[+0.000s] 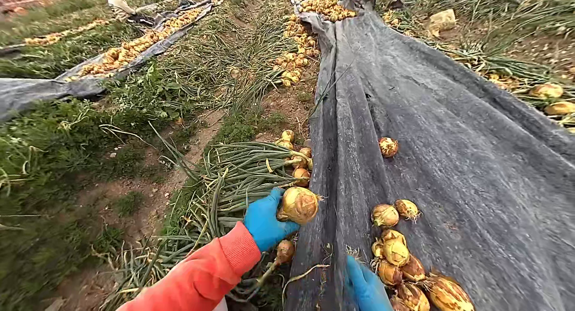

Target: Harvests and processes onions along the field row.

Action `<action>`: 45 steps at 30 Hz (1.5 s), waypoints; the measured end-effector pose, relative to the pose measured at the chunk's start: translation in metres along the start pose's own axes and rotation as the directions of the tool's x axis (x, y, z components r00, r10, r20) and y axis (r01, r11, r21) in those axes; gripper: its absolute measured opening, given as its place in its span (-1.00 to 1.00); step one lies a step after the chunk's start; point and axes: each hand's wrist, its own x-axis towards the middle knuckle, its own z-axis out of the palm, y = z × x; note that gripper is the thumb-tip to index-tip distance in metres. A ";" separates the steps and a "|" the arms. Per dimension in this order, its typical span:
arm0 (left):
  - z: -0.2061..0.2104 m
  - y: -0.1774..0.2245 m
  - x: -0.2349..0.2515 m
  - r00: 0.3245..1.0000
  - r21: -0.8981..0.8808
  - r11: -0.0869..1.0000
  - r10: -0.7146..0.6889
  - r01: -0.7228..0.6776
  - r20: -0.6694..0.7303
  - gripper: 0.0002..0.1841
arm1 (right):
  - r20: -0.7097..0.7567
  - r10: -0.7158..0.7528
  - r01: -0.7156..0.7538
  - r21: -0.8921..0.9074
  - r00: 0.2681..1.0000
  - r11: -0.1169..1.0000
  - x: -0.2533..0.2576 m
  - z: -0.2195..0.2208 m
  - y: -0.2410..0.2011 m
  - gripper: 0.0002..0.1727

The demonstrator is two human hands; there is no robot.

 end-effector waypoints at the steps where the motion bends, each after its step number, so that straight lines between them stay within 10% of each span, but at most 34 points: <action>1: 0.009 0.007 -0.009 0.993 -0.058 0.994 0.100 -0.097 0.065 -0.38 | 0.088 0.060 -0.058 -0.031 0.994 0.998 0.002 -0.001 0.002 -0.34; 4: 0.045 0.039 -0.045 0.909 -0.019 0.952 0.299 -0.307 0.290 -0.62 | 0.186 0.064 -0.115 0.276 0.980 0.954 -0.007 0.007 0.001 -0.44; 7: 0.069 0.052 -0.058 0.837 0.172 0.948 0.141 -0.268 0.528 -0.60 | 0.183 0.113 -0.196 0.539 0.976 0.819 -0.018 0.011 0.000 -0.33; 12: 0.035 -0.012 0.029 0.910 0.659 0.739 -0.357 0.139 0.210 -0.41 | -0.086 -0.065 0.102 0.558 0.994 0.823 -0.026 -0.011 0.010 -0.30; 19: 0.124 -0.074 0.026 0.868 0.143 0.936 -0.353 0.323 0.348 -0.20 | 0.093 0.099 -0.120 0.268 0.991 0.956 -0.015 -0.004 -0.012 -0.71; 26: 0.060 -0.023 -0.036 0.901 -0.498 0.862 0.141 0.091 0.409 -0.32 | 0.357 0.136 -0.202 0.154 0.924 0.967 0.000 0.010 -0.004 -0.60; 35: 0.043 0.005 -0.033 0.759 -0.369 0.904 0.082 0.216 0.646 -0.54 | 0.267 -0.123 0.043 0.289 0.956 0.956 -0.015 0.007 0.008 -0.47; 40: 0.027 0.022 -0.004 0.903 0.376 0.926 -0.140 -0.025 0.405 -0.22 | 0.199 -0.090 0.018 0.335 0.976 0.942 -0.019 0.002 0.010 -0.51; 45: 0.033 0.019 -0.006 0.905 -0.029 0.987 0.156 -0.157 0.397 -0.40 | 0.166 0.110 -0.143 0.202 0.980 0.969 -0.006 -0.008 0.021 -0.53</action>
